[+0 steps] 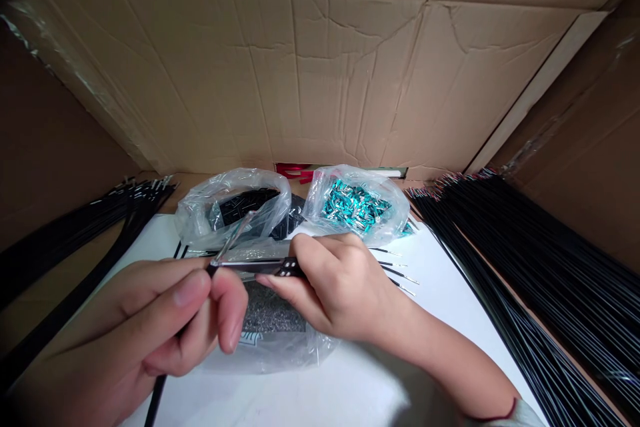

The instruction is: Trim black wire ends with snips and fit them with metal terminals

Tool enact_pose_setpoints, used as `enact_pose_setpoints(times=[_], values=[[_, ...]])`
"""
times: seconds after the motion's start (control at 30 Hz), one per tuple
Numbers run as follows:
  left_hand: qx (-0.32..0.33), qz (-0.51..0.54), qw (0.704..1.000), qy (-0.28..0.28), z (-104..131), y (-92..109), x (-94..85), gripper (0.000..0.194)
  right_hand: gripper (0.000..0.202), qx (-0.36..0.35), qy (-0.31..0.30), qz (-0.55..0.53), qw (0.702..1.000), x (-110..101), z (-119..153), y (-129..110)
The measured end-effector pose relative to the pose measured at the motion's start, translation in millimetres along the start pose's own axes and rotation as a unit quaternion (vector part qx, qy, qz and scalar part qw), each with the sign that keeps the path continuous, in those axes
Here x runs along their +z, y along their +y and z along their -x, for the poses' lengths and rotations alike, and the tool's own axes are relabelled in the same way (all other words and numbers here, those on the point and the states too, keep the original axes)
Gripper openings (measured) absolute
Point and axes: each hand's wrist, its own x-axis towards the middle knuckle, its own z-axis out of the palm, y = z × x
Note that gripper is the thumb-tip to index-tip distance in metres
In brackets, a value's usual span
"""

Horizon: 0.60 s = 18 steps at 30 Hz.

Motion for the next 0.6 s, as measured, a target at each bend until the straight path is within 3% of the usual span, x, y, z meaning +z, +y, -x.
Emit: enact_pose_setpoints(times=[0.27,0.47,0.6], values=[[-0.027,0.051,0.998,-0.019,3.1,0.7,-2.2,0.058,0.041,0.013,0.013,-0.001,1.0,1.8,1.4,0.1],[-0.039,0.122,0.988,-0.086,-3.1,8.5,-1.4,0.053,0.04,0.002,-0.001,-0.016,1.0,5.5,0.9,0.0],[-0.033,0.142,0.984,-0.099,-3.2,8.4,-3.6,0.049,0.041,-0.001,-0.014,-0.025,1.0,2.8,-0.1,-0.5]])
